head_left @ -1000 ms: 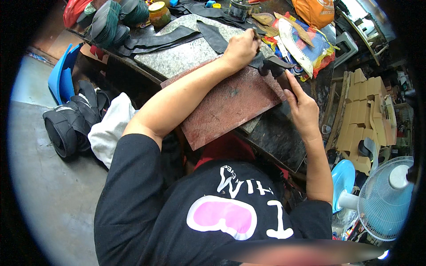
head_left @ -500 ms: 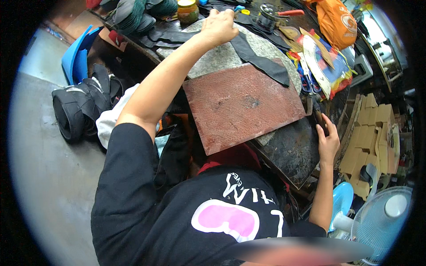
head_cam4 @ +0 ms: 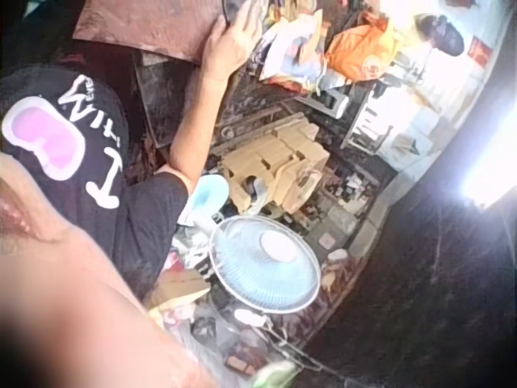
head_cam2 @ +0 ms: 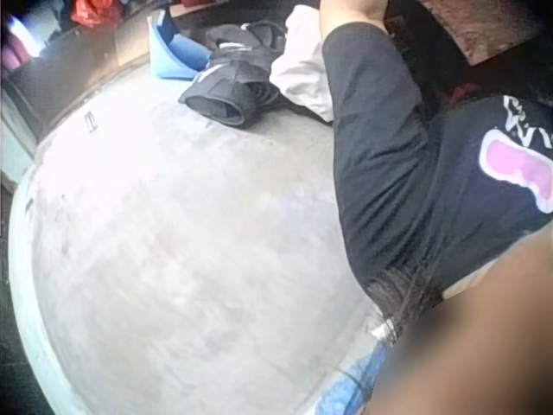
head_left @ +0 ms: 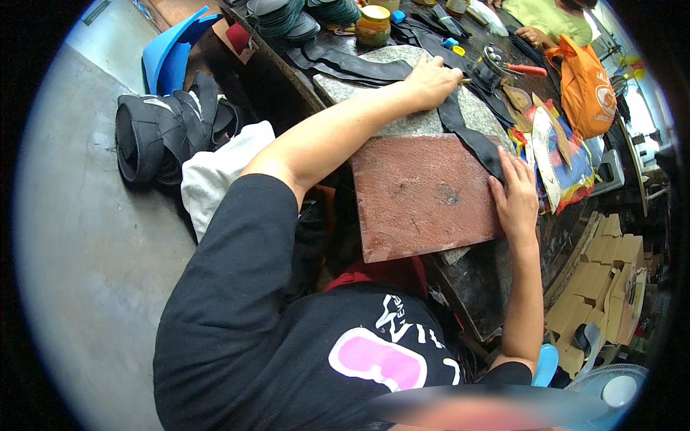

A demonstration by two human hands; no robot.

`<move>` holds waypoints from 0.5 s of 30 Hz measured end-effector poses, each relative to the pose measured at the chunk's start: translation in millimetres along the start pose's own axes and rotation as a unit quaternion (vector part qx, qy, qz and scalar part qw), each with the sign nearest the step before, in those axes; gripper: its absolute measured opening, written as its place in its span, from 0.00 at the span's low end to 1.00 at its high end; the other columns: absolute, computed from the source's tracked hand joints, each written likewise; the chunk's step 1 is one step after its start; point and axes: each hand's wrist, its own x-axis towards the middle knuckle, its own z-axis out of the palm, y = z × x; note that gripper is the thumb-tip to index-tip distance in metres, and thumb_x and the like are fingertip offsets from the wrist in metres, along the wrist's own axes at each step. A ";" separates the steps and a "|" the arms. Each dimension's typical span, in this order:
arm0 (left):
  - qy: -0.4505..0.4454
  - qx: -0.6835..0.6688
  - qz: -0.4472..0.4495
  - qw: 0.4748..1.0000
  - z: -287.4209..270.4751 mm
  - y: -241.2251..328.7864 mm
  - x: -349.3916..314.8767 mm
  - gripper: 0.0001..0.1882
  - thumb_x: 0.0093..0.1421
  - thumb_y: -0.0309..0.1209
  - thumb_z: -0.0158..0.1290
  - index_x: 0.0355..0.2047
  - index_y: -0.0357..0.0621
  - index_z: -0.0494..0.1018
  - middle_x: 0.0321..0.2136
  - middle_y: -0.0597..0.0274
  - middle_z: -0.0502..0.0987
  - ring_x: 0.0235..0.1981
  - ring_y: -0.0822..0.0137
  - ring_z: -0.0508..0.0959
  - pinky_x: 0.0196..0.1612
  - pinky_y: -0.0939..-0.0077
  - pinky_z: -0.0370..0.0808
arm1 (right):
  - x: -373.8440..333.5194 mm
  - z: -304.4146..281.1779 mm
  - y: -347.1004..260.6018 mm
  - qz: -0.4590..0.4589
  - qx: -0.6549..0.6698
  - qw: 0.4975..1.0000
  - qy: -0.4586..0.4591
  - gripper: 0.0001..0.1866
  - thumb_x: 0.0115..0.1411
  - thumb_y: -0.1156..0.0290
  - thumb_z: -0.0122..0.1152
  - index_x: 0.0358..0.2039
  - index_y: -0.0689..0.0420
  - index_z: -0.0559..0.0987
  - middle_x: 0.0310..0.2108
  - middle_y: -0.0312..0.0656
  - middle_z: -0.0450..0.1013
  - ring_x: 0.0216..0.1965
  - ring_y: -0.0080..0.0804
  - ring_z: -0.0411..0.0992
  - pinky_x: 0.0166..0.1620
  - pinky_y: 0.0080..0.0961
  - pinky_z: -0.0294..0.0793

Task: The person repeatedly hammers a small metal tool into a black strap laid on a reddish work surface, then lifts and repositions the strap to continue hammering along its length. The person handles the strap and tool throughout, occasionally adjusting the strap's position on the work surface.

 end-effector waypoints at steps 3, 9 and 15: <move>0.035 -0.009 0.002 0.999 0.5 -0.7 3.8 0.11 0.54 0.28 0.52 0.40 0.48 0.73 0.34 0.58 0.79 0.43 0.55 0.75 0.47 0.55 0.68 | 12.3 5.5 5.7 0.055 0.051 0.995 -0.059 0.20 0.59 0.68 0.64 0.53 0.53 0.78 0.49 0.50 0.74 0.50 0.49 0.72 0.53 0.38 0.71; 0.121 -0.157 -0.027 0.980 -30.6 1.0 12.2 0.15 0.47 0.25 0.55 0.38 0.41 0.70 0.33 0.51 0.77 0.38 0.47 0.78 0.42 0.54 0.75 | 18.3 9.3 15.9 -0.022 -0.016 1.000 0.004 0.06 0.62 0.69 0.60 0.35 0.57 0.79 0.31 0.44 0.75 0.32 0.47 0.75 0.36 0.37 0.75; 0.122 -0.178 -0.122 0.969 -86.3 -57.9 1.3 0.18 0.49 0.28 0.56 0.42 0.39 0.70 0.41 0.45 0.77 0.44 0.47 0.78 0.49 0.57 0.75 | 60.9 -4.6 0.5 -0.041 0.008 0.992 0.120 0.04 0.59 0.72 0.63 0.35 0.55 0.80 0.37 0.40 0.77 0.39 0.40 0.77 0.41 0.33 0.75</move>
